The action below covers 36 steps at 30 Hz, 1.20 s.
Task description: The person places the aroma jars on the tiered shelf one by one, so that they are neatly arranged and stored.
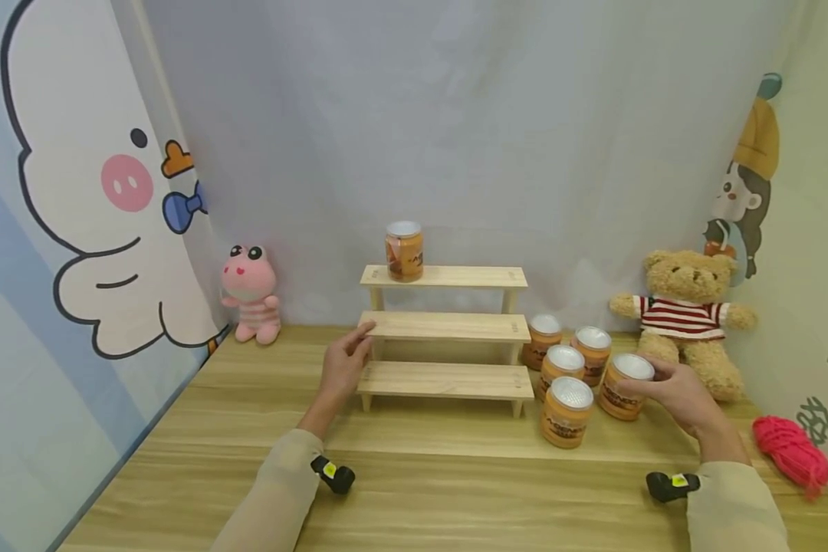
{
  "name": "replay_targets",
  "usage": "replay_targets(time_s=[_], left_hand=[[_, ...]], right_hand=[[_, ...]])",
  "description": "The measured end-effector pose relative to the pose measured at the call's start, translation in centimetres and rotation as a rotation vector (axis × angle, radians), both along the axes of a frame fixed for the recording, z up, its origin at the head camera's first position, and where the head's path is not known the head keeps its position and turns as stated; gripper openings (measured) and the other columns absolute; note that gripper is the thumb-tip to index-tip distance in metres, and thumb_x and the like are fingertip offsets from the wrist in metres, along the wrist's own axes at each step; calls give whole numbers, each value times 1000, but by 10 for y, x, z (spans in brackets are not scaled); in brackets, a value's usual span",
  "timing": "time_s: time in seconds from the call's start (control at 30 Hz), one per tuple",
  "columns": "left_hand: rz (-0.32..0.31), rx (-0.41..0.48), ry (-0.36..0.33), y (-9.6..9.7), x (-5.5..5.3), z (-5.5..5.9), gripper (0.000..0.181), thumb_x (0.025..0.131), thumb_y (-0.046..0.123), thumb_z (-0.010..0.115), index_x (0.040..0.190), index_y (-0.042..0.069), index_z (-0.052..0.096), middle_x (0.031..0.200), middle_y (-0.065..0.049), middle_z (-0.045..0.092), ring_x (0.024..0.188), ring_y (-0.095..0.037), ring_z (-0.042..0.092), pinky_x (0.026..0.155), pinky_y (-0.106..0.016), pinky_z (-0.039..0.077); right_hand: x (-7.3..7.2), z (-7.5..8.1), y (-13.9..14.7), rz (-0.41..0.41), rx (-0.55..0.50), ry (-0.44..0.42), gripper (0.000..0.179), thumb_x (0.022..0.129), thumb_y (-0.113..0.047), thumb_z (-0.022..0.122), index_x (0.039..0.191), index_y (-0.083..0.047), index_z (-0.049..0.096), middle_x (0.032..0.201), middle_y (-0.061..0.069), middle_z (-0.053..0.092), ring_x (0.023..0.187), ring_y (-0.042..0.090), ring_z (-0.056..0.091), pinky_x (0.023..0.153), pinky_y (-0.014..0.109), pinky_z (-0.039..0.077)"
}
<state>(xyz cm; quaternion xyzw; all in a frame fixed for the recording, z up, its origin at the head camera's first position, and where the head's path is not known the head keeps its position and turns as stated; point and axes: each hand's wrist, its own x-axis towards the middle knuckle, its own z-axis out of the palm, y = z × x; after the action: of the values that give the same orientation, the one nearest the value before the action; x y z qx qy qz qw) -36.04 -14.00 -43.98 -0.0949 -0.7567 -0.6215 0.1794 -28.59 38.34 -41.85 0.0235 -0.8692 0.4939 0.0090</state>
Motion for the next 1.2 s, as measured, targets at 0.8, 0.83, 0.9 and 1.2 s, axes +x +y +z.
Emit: replay_targets(time_s=[0.8, 0.83, 0.9, 1.2], left_hand=[[6, -5, -32, 1, 0, 3, 31, 101, 8, 60, 131, 3, 66, 92, -14, 63, 71, -26, 50, 56, -19, 40], [8, -3, -32, 1, 1, 3, 31, 101, 9, 60, 131, 5, 67, 93, -17, 63, 71, -24, 50, 56, -19, 40], [10, 0, -30, 1, 1, 3, 31, 101, 10, 60, 131, 6, 67, 97, -22, 63, 71, -24, 50, 56, -19, 40], [14, -7, -22, 2, 4, 5, 30, 101, 9, 61, 130, 5, 68, 86, -10, 62, 69, -24, 50, 56, -20, 40]], right_hand=[[9, 31, 12, -99, -61, 207, 77, 90, -17, 78, 148, 12, 36, 102, -26, 55, 92, -7, 55, 74, 17, 52], [10, 33, 11, -94, -77, 208, 76, 90, -16, 78, 147, 12, 35, 102, -26, 55, 92, -7, 56, 74, 17, 52], [11, 36, 10, -86, -97, 212, 76, 91, -13, 77, 148, 13, 33, 103, -25, 55, 92, -6, 56, 74, 17, 53], [17, 56, -1, -92, -87, 259, 73, 90, -13, 78, 149, 7, 39, 103, -23, 60, 92, -5, 59, 73, 16, 52]])
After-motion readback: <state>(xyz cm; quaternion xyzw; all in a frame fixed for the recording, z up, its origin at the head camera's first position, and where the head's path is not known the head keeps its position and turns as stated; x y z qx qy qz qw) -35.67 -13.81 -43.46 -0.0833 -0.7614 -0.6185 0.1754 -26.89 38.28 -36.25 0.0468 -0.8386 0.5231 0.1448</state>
